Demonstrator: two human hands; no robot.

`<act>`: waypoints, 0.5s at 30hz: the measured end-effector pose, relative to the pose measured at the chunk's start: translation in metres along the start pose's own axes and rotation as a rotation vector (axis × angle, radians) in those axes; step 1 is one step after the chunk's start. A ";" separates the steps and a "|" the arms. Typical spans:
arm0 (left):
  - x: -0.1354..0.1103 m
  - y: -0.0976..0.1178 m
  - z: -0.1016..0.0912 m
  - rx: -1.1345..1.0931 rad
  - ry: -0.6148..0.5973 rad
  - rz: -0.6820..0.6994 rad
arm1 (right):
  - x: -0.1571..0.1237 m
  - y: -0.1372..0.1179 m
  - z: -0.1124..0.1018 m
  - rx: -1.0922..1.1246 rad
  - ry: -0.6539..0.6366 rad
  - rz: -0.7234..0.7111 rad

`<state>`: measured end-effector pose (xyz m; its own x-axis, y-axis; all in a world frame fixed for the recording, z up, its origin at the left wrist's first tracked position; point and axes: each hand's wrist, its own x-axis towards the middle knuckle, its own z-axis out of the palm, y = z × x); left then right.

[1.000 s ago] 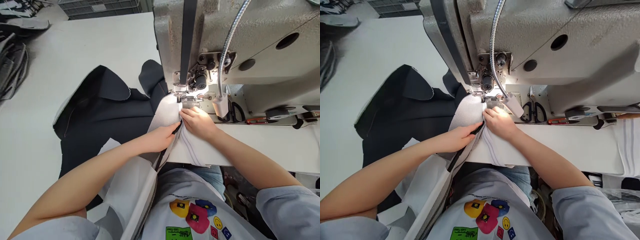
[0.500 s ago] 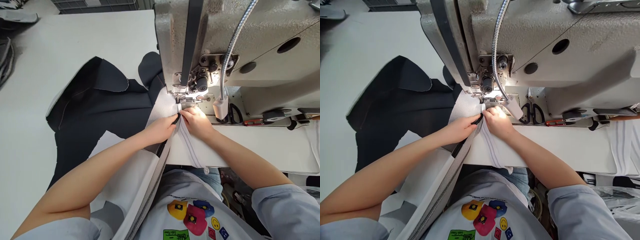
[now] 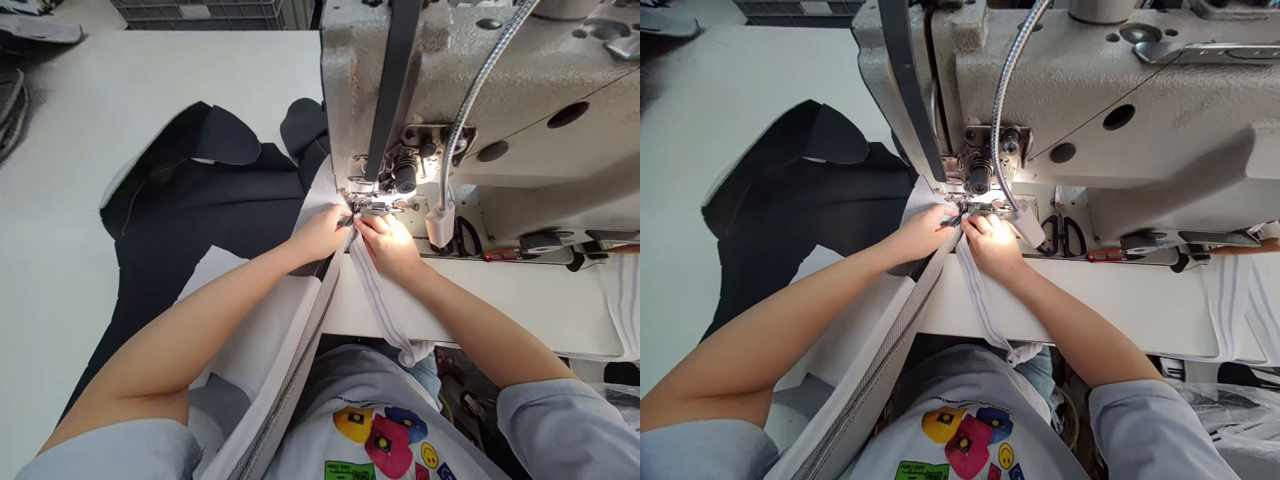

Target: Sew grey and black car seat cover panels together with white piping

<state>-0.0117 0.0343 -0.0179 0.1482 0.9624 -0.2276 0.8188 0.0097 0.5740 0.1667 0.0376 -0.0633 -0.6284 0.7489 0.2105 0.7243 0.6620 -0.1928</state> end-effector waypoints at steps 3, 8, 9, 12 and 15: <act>-0.009 -0.006 -0.001 -0.023 0.119 0.011 | -0.001 0.002 0.002 0.070 0.068 0.028; -0.062 -0.043 -0.016 0.111 0.293 0.034 | -0.005 0.005 -0.002 0.223 0.112 0.028; -0.080 -0.051 -0.020 0.097 0.248 -0.031 | -0.006 0.005 -0.005 0.257 0.124 0.034; -0.136 -0.067 -0.039 -0.128 -0.238 -0.313 | -0.009 0.004 -0.015 0.437 0.165 0.024; -0.162 -0.065 -0.071 0.030 -0.538 -0.365 | -0.014 -0.009 -0.027 0.984 0.048 0.076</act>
<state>-0.1283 -0.1029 0.0376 0.1083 0.6286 -0.7702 0.8832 0.2948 0.3648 0.1762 0.0201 -0.0390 -0.5624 0.8026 0.1990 0.1894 0.3593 -0.9138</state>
